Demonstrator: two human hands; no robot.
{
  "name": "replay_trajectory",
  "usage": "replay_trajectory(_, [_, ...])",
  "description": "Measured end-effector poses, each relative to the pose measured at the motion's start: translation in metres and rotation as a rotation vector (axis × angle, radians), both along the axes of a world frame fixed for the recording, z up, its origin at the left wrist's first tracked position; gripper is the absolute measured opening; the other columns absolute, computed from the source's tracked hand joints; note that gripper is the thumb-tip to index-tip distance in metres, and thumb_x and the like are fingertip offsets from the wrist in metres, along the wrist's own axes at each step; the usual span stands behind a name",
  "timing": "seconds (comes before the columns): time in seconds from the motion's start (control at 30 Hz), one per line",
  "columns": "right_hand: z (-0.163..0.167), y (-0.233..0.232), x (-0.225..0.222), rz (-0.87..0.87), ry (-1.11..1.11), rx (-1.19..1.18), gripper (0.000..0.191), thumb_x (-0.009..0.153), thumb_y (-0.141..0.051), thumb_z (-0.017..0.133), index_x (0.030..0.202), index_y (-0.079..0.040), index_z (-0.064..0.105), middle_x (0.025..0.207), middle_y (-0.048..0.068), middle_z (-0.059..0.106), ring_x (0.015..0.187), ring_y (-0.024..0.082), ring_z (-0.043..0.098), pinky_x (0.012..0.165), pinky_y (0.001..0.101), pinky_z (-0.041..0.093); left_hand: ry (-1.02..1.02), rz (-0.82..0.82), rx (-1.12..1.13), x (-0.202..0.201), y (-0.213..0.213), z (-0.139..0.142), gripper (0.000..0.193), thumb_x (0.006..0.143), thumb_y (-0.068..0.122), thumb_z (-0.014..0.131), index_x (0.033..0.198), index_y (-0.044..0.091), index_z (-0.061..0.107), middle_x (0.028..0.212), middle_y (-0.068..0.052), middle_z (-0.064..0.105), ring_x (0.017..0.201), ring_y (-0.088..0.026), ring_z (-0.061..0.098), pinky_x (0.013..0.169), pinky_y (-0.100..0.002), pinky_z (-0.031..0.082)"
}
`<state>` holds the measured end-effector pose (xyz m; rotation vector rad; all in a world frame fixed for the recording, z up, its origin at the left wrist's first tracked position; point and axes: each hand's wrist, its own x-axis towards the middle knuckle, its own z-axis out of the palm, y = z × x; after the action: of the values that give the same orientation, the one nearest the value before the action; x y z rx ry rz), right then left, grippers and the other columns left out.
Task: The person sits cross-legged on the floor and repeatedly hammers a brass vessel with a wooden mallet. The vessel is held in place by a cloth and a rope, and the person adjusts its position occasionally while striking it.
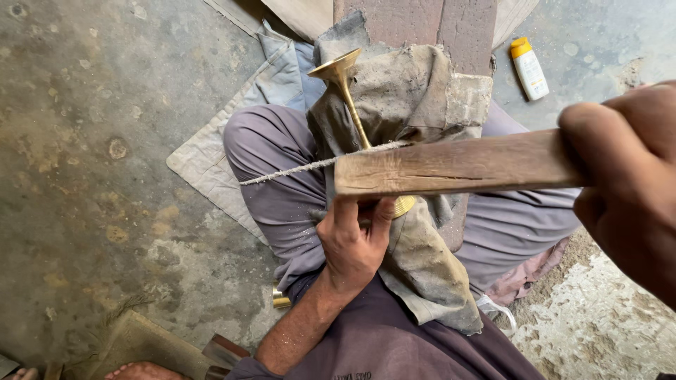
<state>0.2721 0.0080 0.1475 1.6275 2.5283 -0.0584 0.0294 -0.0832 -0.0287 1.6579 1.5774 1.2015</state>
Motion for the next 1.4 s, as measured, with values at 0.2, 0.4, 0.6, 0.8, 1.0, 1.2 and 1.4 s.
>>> replay_trajectory(0.2, [0.002, -0.009, 0.014, 0.119, -0.013, 0.091, 0.053, 0.076, -0.001, 0.087, 0.123, 0.0, 0.061, 0.103, 0.02, 0.064, 0.088, 0.031, 0.068, 0.079, 0.0405, 0.058, -0.055, -0.016, -0.033, 0.0, -0.002, -0.004, 0.038, 0.103, 0.027, 0.068, 0.127, 0.001, 0.054, 0.098, -0.009, 0.068, 0.077, -0.02, 0.076, 0.065, -0.03, 0.066])
replay_trajectory(0.4, [0.003, -0.017, 0.011, 0.034, 0.138, 0.016, 0.054, 0.078, -0.004, 0.088, 0.124, 0.001, 0.061, 0.105, 0.019, 0.063, 0.087, 0.03, 0.067, 0.077, 0.0372, 0.057, -0.026, -0.028, 0.01, 0.0, -0.001, -0.005, 0.032, 0.103, 0.025, 0.071, 0.124, 0.006, 0.057, 0.098, -0.008, 0.067, 0.081, -0.021, 0.075, 0.07, -0.032, 0.067])
replay_trajectory(0.6, [-0.003, -0.029, 0.026, 0.035, 0.111, 0.056, 0.059, 0.073, -0.005, 0.086, 0.125, 0.001, 0.06, 0.107, 0.021, 0.063, 0.087, 0.031, 0.067, 0.077, 0.0377, 0.057, 0.044, -0.052, 0.147, -0.001, 0.001, -0.004, 0.027, 0.103, 0.023, 0.074, 0.121, 0.01, 0.06, 0.098, -0.006, 0.066, 0.085, -0.023, 0.074, 0.074, -0.034, 0.067])
replay_trajectory(0.8, [-0.017, -0.042, 0.04, -0.164, -0.062, -0.055, 0.041, 0.083, 0.002, 0.079, 0.121, 0.0, 0.063, 0.098, 0.014, 0.064, 0.077, 0.023, 0.066, 0.071, 0.0329, 0.057, -0.072, -0.028, 0.07, -0.004, 0.01, 0.011, 0.033, 0.101, 0.025, 0.071, 0.115, 0.004, 0.05, 0.099, -0.01, 0.067, 0.079, -0.017, 0.075, 0.066, -0.027, 0.063])
replay_trajectory(1.0, [-0.03, -0.039, 0.033, -0.364, 0.138, 0.003, 0.04, 0.083, 0.002, 0.078, 0.12, 0.0, 0.063, 0.096, 0.014, 0.064, 0.076, 0.024, 0.067, 0.069, 0.0336, 0.057, -0.319, -0.089, -0.091, -0.034, 0.033, 0.04, 0.024, 0.108, 0.023, 0.066, 0.112, 0.004, 0.052, 0.097, -0.007, 0.074, 0.083, -0.013, 0.078, 0.07, -0.024, 0.067])
replay_trajectory(1.2, [-0.036, -0.03, 0.028, -0.407, 0.203, 0.05, 0.04, 0.082, 0.001, 0.076, 0.12, 0.0, 0.062, 0.094, 0.014, 0.065, 0.076, 0.024, 0.067, 0.068, 0.0343, 0.057, -0.226, -0.255, -0.165, -0.03, 0.05, 0.047, 0.036, 0.101, 0.024, 0.072, 0.127, 0.004, 0.057, 0.097, -0.008, 0.076, 0.089, -0.015, 0.079, 0.072, -0.027, 0.066])
replay_trajectory(1.4, [-0.03, -0.018, 0.019, -0.387, 0.227, 0.054, 0.039, 0.082, 0.001, 0.074, 0.119, 0.0, 0.062, 0.092, 0.014, 0.066, 0.076, 0.024, 0.068, 0.066, 0.035, 0.057, -0.177, -0.314, -0.179, -0.033, 0.052, 0.047, 0.037, 0.102, 0.024, 0.074, 0.128, 0.003, 0.058, 0.1, -0.008, 0.076, 0.091, -0.017, 0.08, 0.074, -0.029, 0.066])
